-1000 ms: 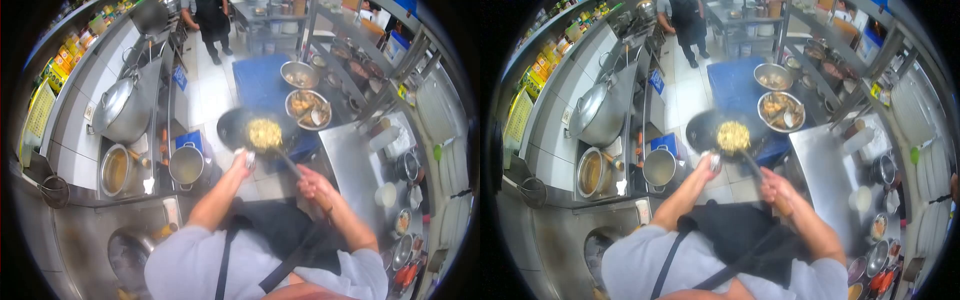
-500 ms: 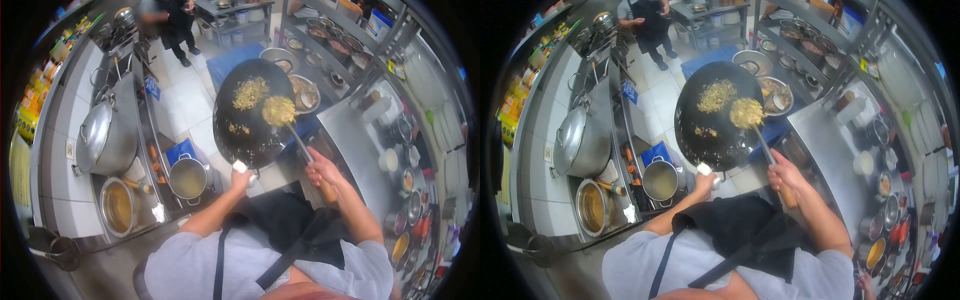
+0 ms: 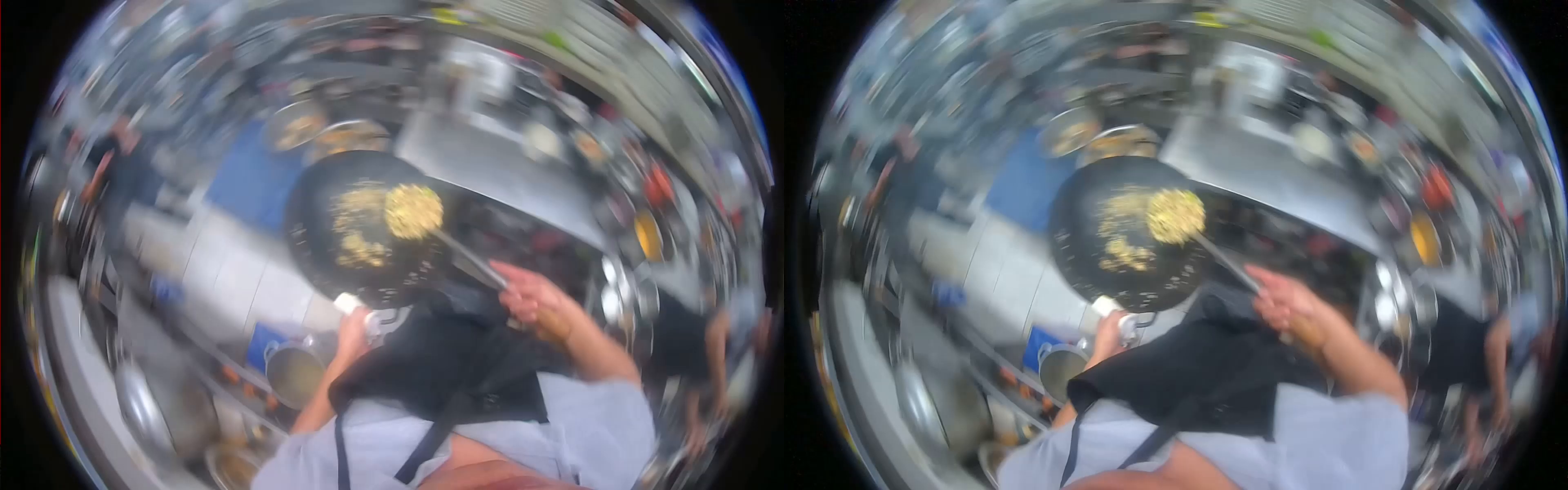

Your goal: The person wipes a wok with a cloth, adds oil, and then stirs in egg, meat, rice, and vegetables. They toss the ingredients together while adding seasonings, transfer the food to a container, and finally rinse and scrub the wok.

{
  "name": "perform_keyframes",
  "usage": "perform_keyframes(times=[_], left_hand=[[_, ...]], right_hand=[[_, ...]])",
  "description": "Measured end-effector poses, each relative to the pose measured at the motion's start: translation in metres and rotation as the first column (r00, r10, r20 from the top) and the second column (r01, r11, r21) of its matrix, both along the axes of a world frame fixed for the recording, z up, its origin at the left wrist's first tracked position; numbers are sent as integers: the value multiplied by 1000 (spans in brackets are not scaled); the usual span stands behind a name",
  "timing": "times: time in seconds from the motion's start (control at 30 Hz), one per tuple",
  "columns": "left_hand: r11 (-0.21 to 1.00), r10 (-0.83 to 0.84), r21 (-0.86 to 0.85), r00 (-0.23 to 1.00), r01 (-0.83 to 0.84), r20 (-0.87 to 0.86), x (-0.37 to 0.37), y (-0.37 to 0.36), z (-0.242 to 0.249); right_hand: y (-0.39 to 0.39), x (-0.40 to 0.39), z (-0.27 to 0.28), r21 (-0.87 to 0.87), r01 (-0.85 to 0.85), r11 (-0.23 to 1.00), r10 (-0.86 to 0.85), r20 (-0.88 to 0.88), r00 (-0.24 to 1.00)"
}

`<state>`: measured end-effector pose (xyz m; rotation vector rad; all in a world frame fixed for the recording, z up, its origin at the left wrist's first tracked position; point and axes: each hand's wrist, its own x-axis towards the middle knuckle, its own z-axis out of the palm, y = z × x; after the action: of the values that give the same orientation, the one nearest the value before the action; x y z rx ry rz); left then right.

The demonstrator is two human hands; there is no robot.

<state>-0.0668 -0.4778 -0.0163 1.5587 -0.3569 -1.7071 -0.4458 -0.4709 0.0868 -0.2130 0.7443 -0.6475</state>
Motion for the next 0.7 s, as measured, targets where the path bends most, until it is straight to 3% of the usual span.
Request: perform_keyframes(times=[0.03,0.1,0.17,0.2,0.27,0.33,0.4,0.43,0.47,0.5,0.57,0.7], left_hand=[[999,-34,-29,999,33,-13,4,-3,-8],[995,-101,-15,994,101,-30,23,-3,11],[988,-142,-62,988,138,-61,47,6,28],[987,-142,-94,986,133,-89,55,9,28],[983,-165,-89,983,158,-82,50,11,38],[981,-185,-75,981,180,-56,52,5,36],[982,-178,-77,978,171,-108,48,3,29],[982,-177,-85,978,169,-107,45,2,30],[986,-158,-80,976,148,-151,41,4,31],[989,-136,-76,971,123,-196,37,5,31],[988,-142,-86,969,127,-202,33,10,27],[993,-67,-104,984,50,-167,24,9,14]], right_hand=[[11,-9,11,45,74,996,-75,23,997],[29,-14,25,-34,194,980,-195,-37,980],[39,-6,57,-104,284,953,-301,-234,925],[36,-8,59,-157,298,941,-331,-260,907],[18,-20,63,-309,263,914,-390,-489,780],[-3,-26,35,-351,263,899,-423,-537,730],[-21,-34,7,-394,45,918,-371,-815,446],[-26,-42,-30,-401,43,915,-376,-812,446],[-30,-56,-78,-366,-253,896,-364,-930,53],[-31,-65,-104,-197,-495,846,-402,-847,-349],[-4,-33,-84,44,-412,910,-109,-934,-339],[55,-19,-114,-3,-445,896,-164,-932,-324]])
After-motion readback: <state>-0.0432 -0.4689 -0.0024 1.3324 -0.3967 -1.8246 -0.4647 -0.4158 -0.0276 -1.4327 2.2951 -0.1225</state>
